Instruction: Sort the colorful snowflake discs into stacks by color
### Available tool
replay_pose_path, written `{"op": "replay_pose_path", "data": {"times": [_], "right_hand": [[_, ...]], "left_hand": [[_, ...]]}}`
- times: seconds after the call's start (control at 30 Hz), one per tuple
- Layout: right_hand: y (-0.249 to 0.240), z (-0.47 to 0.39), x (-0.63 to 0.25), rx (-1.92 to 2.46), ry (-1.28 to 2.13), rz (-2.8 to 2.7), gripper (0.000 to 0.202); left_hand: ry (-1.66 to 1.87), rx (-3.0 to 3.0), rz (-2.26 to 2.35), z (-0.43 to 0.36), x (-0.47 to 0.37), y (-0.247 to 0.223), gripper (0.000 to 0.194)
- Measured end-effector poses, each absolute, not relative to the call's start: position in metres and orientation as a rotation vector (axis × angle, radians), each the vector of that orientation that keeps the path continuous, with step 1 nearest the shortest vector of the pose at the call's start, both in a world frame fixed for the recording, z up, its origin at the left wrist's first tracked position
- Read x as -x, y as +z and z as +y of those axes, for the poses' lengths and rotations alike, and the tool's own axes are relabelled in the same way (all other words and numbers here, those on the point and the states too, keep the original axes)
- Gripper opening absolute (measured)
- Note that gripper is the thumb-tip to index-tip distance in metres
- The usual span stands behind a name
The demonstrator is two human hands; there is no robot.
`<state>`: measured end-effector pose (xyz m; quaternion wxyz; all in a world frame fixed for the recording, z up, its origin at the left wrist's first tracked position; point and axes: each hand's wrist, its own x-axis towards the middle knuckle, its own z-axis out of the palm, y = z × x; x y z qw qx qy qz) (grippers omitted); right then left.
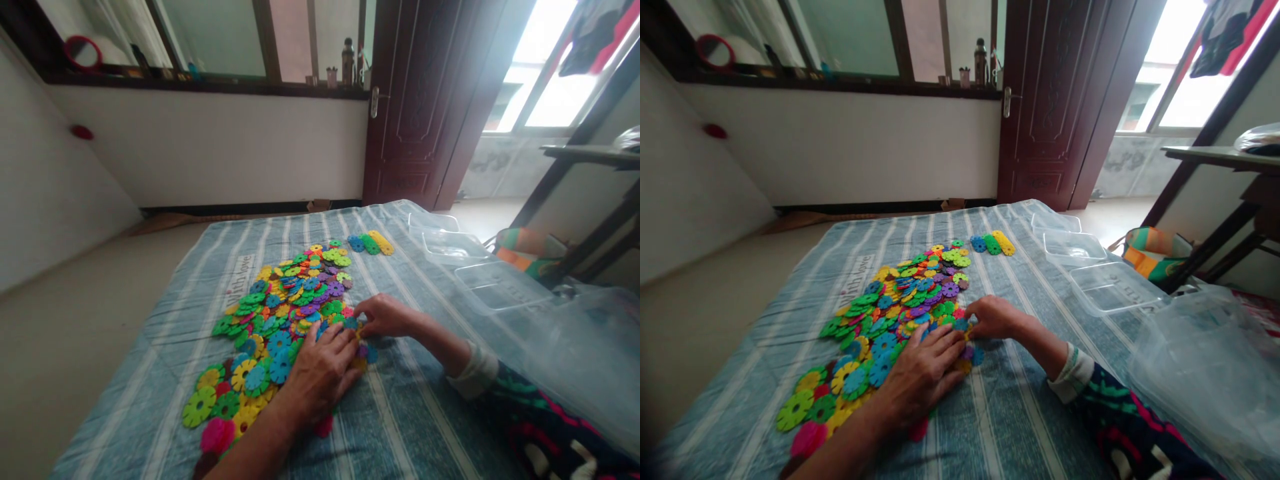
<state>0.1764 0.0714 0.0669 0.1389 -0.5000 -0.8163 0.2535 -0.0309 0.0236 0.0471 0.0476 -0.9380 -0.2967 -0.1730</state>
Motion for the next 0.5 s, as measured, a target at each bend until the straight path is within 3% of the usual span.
{"op": "replay_pose_path", "data": {"times": [0.3, 0.5], "right_hand": [[0.069, 0.073, -0.167, 1.590, 0.848, -2.188, 0.016], [0.062, 0.077, -0.174, 1.431, 1.445, -1.859, 0.005]], "left_hand": [[-0.558, 2.592, -1.162, 0.029, 0.042, 0.061, 0.015], [-0.597, 2.497, -1.239, 0.035, 0.048, 0.064, 0.015]]}}
